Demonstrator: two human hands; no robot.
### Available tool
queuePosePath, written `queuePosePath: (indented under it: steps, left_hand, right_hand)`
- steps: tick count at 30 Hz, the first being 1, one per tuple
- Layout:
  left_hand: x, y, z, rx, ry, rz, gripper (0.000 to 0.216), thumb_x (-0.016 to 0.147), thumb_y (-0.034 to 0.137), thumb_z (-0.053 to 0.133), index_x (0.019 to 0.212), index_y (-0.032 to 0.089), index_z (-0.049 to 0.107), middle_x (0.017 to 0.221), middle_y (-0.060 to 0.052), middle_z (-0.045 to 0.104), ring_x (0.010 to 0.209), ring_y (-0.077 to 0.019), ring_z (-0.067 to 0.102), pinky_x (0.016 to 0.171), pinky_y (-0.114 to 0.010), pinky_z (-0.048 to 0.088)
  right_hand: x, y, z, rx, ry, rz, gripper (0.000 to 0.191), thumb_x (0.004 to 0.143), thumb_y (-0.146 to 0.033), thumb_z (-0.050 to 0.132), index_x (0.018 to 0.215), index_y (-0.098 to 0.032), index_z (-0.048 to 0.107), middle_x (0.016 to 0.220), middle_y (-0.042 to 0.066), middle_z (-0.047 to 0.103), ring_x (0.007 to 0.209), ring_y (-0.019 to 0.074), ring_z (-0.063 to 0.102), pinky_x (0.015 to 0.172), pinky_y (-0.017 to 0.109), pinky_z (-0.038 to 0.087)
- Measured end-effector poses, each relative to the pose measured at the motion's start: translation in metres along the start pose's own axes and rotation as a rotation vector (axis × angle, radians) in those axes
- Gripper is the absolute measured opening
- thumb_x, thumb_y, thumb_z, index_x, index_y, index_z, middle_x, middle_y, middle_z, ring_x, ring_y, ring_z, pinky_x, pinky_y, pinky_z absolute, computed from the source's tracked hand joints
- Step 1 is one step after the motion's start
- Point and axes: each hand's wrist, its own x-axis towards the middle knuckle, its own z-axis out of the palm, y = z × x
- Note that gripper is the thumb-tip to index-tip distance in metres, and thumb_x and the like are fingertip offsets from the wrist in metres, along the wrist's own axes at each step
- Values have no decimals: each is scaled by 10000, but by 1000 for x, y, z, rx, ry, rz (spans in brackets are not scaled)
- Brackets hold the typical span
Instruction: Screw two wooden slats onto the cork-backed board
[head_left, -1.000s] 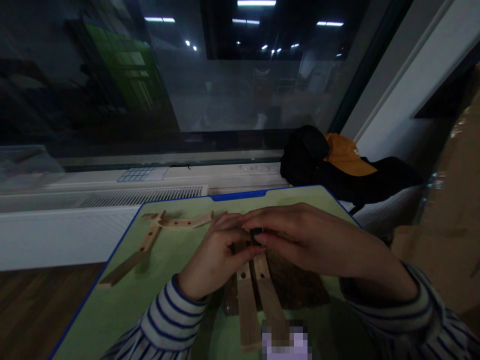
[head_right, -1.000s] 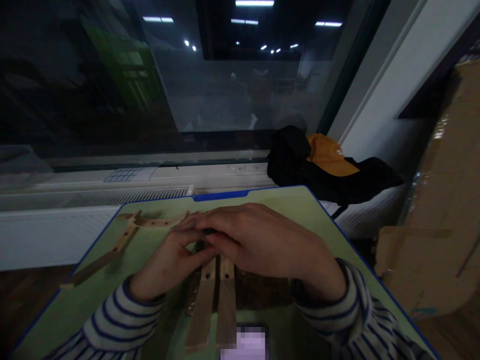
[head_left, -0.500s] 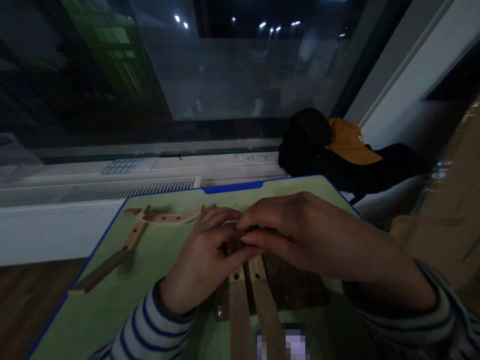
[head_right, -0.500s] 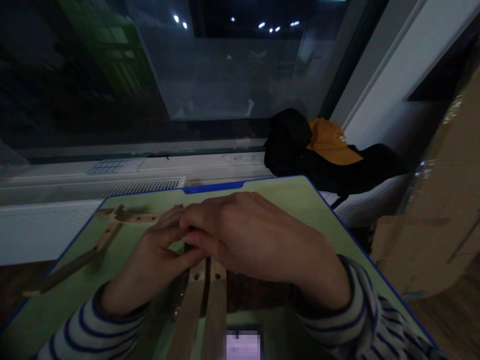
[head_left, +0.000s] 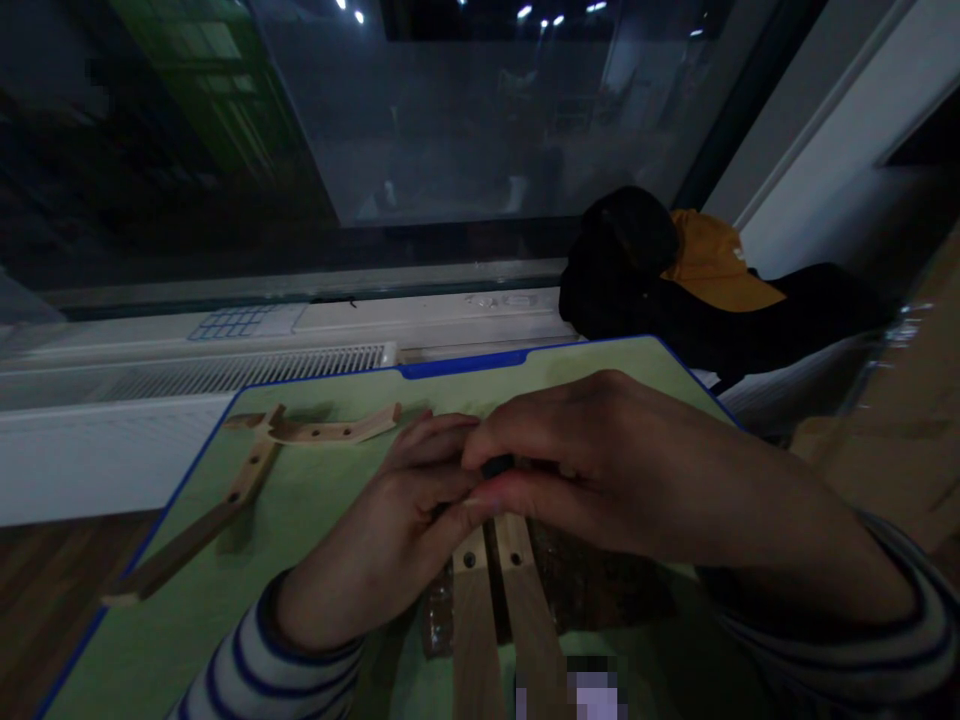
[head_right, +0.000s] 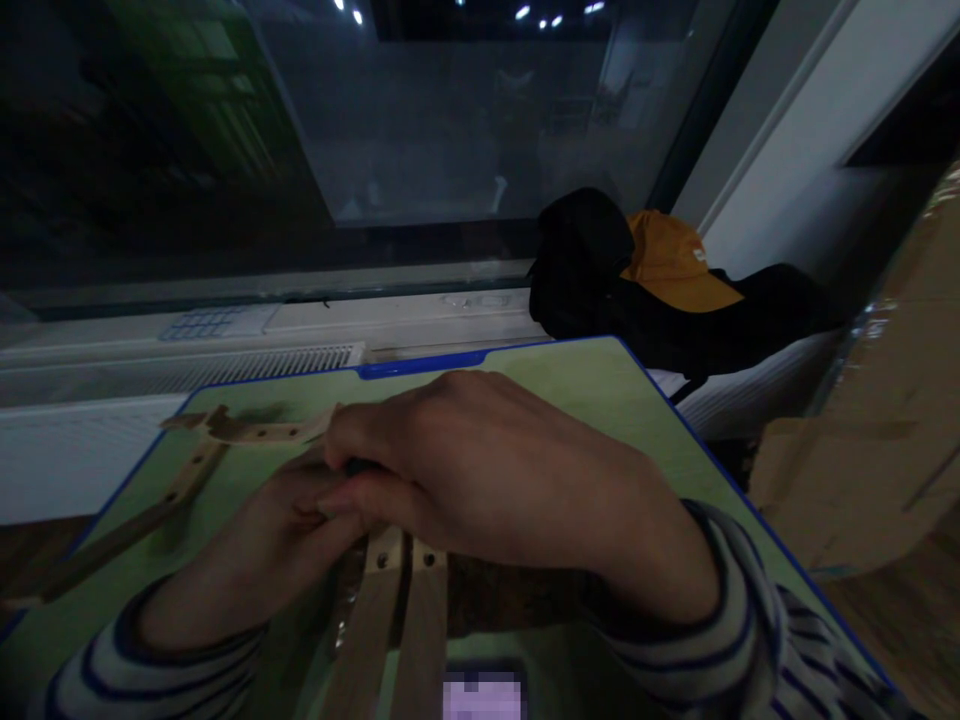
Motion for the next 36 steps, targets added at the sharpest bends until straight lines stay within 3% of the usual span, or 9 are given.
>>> queuePosePath:
  steps: [4,9,13,18,22,27,30,34,36]
  left_hand:
    - [-2,-1,1,-11,-24,-42,115,856,203,547,815,230,651,756,8,635,756,-162,598,699,-292,481]
    - [-1,-1,8,46,113,-90,171,785,289,647,953,263,656,856,-8,648,786,-189,596,743,-342,480]
    - [1,3,9,86,171,-115,99,770,284,662,859,242,666,887,-11,649,842,-201,590,815,-370,463]
    - [3,6,6,83,176,-96,58,774,268,662,733,227,661,873,16,660,871,-180,592,825,-322,468]
    - [1,2,4,79,128,-95,49,800,266,636,769,246,670,839,23,652,823,-162,598,809,-311,477]
    - [-2,-4,1,0,-43,-71,196,872,247,522,717,245,642,696,22,646,703,-156,611,717,-293,501]
    - [-2,-3,0,-11,-80,-81,200,883,225,491,762,255,648,660,23,647,682,-162,616,691,-291,506]
    - [0,2,-1,56,38,-83,58,804,264,616,832,274,666,700,27,650,751,-186,624,728,-308,500]
    - [1,4,-1,95,121,-87,105,762,291,667,866,279,661,780,22,663,763,-190,619,741,-320,498]
  right_hand:
    - [0,0,1,-18,-10,-7,166,897,-329,504,939,-197,594,789,-60,627,700,73,568,596,206,349]
    - [1,-1,3,-26,12,-25,171,902,-330,495,945,-194,589,803,-60,624,701,67,567,600,201,349]
    - [1,-1,2,-13,24,-29,174,893,-312,512,978,-191,603,856,-55,647,756,71,585,641,190,375]
    - [-2,0,-1,93,-2,-67,257,911,-180,464,1150,-173,558,1083,-21,644,987,85,574,818,175,377]
    - [-1,0,-1,78,-16,-46,224,924,-198,445,1094,-189,590,1013,-30,658,906,86,593,771,190,397]
    - [0,-2,0,-41,-11,25,186,903,-308,489,990,-199,612,858,-32,661,748,109,602,627,227,400]
    - [-1,-3,0,-75,-9,24,195,905,-339,479,977,-199,594,816,-28,649,706,115,592,590,229,381]
    - [0,-3,2,-72,-6,8,152,894,-310,506,949,-191,583,814,-34,637,704,103,578,602,223,371]
    - [2,-3,3,-68,3,0,165,894,-318,503,952,-186,583,823,-33,634,720,101,579,619,223,374]
